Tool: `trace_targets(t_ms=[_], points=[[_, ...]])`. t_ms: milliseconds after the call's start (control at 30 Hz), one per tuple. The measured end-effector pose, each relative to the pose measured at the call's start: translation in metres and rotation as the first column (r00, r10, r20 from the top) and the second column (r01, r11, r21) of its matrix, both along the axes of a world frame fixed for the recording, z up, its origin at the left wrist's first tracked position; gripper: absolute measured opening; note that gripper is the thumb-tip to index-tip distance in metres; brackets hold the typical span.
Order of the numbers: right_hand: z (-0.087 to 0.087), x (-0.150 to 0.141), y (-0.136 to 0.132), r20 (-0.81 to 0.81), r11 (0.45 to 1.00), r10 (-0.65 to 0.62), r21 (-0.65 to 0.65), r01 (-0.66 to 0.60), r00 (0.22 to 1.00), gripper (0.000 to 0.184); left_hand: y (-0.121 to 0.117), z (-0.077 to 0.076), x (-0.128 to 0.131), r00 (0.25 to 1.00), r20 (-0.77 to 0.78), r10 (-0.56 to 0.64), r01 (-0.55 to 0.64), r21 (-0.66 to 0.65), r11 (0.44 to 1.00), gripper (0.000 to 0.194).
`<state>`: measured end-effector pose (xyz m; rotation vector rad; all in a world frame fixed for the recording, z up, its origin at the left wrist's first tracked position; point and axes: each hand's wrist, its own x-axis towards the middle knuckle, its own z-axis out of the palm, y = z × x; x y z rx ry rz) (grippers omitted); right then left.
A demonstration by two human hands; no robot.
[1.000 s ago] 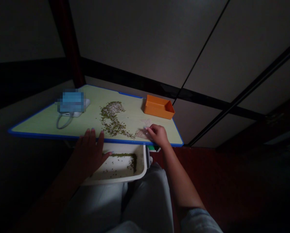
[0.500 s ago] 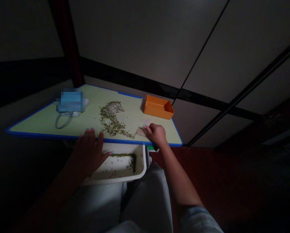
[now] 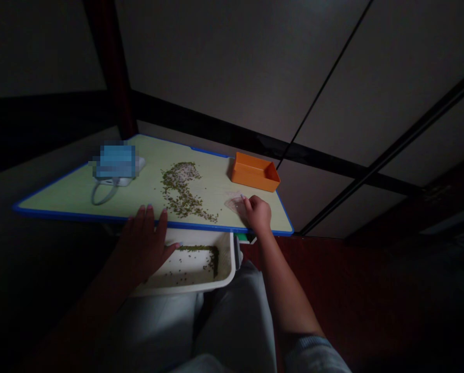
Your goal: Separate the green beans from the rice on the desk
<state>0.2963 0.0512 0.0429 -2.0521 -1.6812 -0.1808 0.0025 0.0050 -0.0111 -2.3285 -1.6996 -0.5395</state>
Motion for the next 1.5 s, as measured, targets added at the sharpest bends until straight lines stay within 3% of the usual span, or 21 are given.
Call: trace_targets(t_ms=[133, 233, 500, 700, 1033, 1333, 1500], points=[[0.001, 0.002, 0.002, -0.067, 0.996, 0.079, -0.040, -0.082, 0.995, 0.044, 0.000, 0.000, 0.000, 1.000, 0.005, 0.004, -0.004, -0.001, 1.000, 0.077], [0.004, -0.002, 0.003, 0.027, 0.990, 0.106, -0.091, -0.103, 0.994, 0.040, 0.000, 0.000, 0.000, 1.000, 0.011, -0.004, 0.004, 0.002, 1.000, 0.078], [0.012, -0.013, 0.023, 0.251, 0.989, 0.042, -0.149, -0.004, 0.967, 0.043, 0.001, -0.005, -0.003, 1.000, 0.009, -0.022, 0.021, 0.051, 0.998, 0.075], [0.019, -0.016, 0.039, 0.231, 0.992, 0.037, -0.129, -0.007, 0.972, 0.043, 0.004, -0.013, -0.007, 0.999, -0.007, -0.049, 0.050, 0.100, 0.994, 0.074], [0.022, -0.066, 0.070, 0.177, 0.977, 0.127, -0.192, -0.093, 0.976, 0.045, 0.007, -0.022, -0.012, 0.996, 0.039, -0.083, 0.077, 0.131, 0.988, 0.075], [0.019, -0.039, 0.069, 0.168, 0.986, -0.016, -0.161, 0.043, 0.986, 0.045, 0.005, -0.019, -0.015, 0.993, 0.047, -0.111, 0.105, 0.123, 0.987, 0.076], [0.020, -0.032, 0.066, 0.176, 0.977, 0.140, -0.183, -0.107, 0.974, 0.044, 0.004, -0.017, -0.015, 0.994, 0.001, -0.107, 0.106, 0.131, 0.986, 0.074]])
